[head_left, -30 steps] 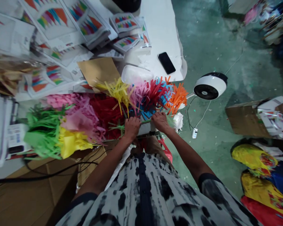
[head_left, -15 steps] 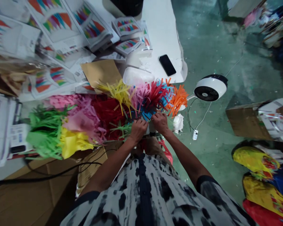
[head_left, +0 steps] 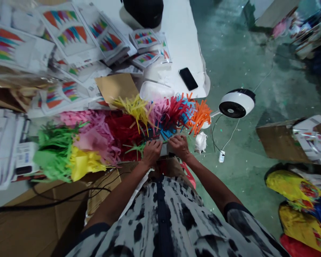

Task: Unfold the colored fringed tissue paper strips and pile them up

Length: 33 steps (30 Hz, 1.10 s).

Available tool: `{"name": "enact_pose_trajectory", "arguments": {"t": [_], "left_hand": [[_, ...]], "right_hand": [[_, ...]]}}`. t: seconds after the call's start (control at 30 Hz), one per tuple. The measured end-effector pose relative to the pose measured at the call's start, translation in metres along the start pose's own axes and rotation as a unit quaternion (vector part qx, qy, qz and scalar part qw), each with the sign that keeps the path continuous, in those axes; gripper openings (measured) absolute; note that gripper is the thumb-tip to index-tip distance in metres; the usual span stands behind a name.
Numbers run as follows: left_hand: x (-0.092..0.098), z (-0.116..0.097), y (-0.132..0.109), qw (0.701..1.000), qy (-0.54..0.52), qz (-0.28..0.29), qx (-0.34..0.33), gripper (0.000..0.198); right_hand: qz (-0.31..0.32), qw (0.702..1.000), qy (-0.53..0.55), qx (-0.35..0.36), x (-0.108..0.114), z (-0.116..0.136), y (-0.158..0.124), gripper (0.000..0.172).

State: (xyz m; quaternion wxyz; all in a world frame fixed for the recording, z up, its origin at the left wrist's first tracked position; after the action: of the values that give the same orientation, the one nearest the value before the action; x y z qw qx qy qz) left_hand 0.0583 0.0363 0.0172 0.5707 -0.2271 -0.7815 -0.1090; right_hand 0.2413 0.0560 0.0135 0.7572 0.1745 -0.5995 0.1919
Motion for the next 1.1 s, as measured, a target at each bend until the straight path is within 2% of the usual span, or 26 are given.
{"name": "enact_pose_trajectory", "arguments": {"t": [0.17, 0.3, 0.43, 0.57, 0.77, 0.93, 1.03, 1.1], "left_hand": [[-0.003, -0.005, -0.015, 1.000, -0.026, -0.007, -0.008, 0.036], [-0.004, -0.003, -0.023, 1.000, -0.023, -0.015, 0.013, 0.029], [-0.002, -0.003, -0.015, 0.999, 0.003, -0.008, 0.037, 0.020], [0.007, -0.005, -0.005, 0.999, 0.025, 0.001, 0.028, 0.018], [0.041, -0.004, -0.011, 0.999, 0.034, -0.026, 0.005, 0.020], [0.083, 0.005, -0.027, 0.996, 0.023, -0.075, 0.044, 0.021], [0.107, 0.020, -0.037, 0.977, -0.114, -0.141, 0.114, 0.028], [0.117, 0.032, -0.042, 0.928, -0.293, -0.166, 0.161, 0.039]], "right_hand": [[0.006, 1.000, -0.011, 0.012, -0.009, 0.022, -0.010, 0.022], [0.027, 0.996, -0.042, 0.077, -0.012, 0.024, -0.003, 0.018], [0.034, 0.985, -0.058, 0.156, -0.011, 0.025, 0.011, 0.019], [0.038, 0.983, -0.056, 0.171, 0.000, 0.030, 0.016, 0.017], [0.016, 0.985, -0.084, 0.151, 0.028, 0.061, 0.026, 0.017], [-0.019, 0.982, -0.095, 0.163, 0.059, 0.083, 0.049, 0.022], [-0.058, 0.981, -0.086, 0.166, 0.085, 0.090, 0.061, 0.025], [-0.089, 0.978, -0.077, 0.173, 0.103, 0.094, 0.069, 0.027]]}}
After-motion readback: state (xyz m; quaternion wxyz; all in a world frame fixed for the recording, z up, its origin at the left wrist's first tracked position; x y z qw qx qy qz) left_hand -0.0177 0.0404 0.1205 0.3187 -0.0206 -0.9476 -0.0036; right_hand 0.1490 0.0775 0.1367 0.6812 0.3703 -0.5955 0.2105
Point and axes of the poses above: each hand's wrist, its own y-axis towards the middle knuckle, its own x-axis out of the back of the hand, z = x × y, the point moved 4 cm from there along y, towards the middle knuckle
